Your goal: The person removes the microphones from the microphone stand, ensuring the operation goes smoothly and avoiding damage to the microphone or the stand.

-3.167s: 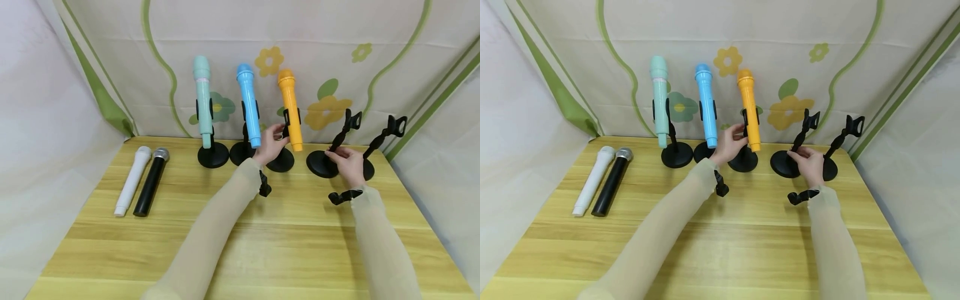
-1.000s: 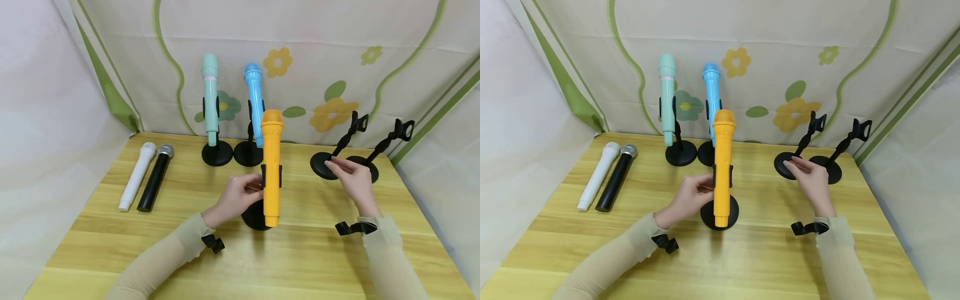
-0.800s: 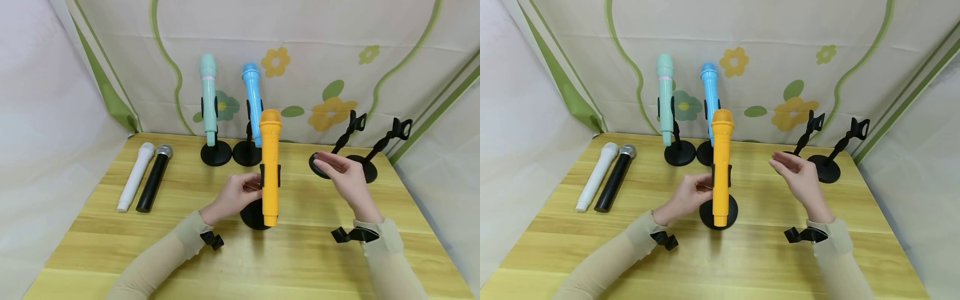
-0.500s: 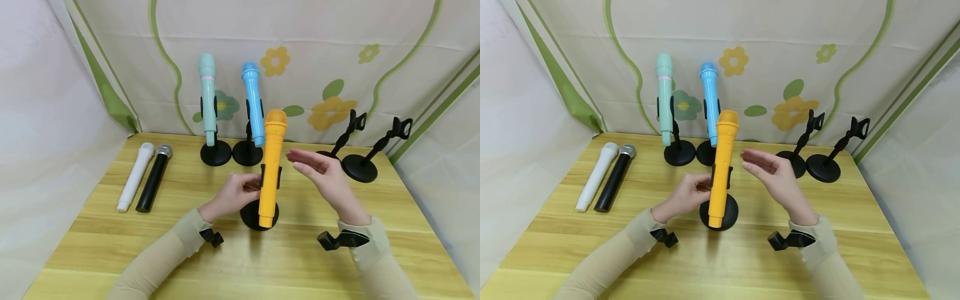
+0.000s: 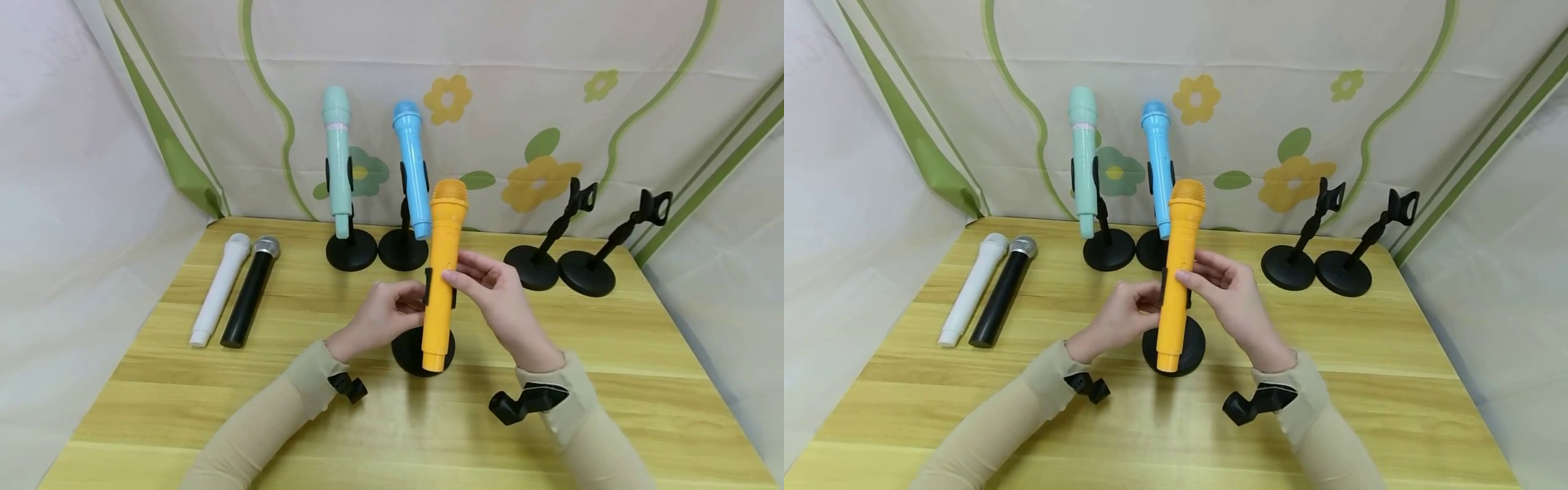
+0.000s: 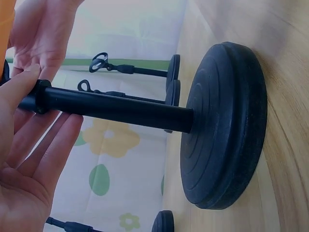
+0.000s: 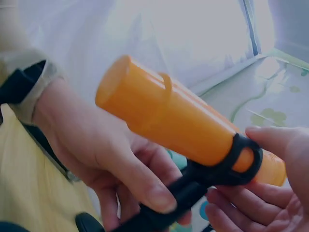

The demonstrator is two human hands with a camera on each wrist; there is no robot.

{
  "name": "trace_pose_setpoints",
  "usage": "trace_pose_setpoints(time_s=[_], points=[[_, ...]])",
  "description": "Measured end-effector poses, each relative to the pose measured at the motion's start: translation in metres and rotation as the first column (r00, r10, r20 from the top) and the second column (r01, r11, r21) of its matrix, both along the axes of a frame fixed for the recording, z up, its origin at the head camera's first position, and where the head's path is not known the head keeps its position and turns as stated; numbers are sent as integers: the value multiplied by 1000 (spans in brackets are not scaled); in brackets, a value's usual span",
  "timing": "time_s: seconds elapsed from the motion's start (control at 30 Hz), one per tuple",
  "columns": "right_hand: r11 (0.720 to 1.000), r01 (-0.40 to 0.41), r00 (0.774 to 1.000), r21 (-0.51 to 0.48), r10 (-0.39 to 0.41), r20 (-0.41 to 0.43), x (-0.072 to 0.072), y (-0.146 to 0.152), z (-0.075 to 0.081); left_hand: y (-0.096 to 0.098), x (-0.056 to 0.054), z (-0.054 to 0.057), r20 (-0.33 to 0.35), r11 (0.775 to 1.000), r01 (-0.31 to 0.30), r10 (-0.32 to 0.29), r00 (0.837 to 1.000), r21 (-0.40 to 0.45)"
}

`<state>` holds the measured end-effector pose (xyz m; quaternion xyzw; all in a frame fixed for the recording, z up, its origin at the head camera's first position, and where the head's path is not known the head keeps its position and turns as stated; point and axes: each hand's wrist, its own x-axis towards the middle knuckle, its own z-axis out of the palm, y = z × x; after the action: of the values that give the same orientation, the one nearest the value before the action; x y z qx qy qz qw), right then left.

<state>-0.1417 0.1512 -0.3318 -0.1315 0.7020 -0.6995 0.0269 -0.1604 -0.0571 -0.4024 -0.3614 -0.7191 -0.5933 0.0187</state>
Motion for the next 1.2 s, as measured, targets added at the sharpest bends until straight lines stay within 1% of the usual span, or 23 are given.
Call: trace_pose_setpoints(time_s=[0.2,0.4,0.8,0.97,1.2], points=[[999,12,1000,-33,-12,-10,2,-5,0,-1,0,2,17,1000,13,-13,1000,7],[999,-5,1000,-51,5,-13,3,-8,1,-2,0,1,19,1000,25,-25,1000,8],[992,-31,999,-120,32,4,2,-10,4,1,-1,-2,-13,999,23,-22,1000,26],[995,-22,1000,-99,23,8,2,-9,6,1,-1,-1,-18,1000,13,-13,1000,25],[996,-18,1000,-87,16,-20,-2,-9,10,1,-2,0,-26,1000,13,-12,1000,20]])
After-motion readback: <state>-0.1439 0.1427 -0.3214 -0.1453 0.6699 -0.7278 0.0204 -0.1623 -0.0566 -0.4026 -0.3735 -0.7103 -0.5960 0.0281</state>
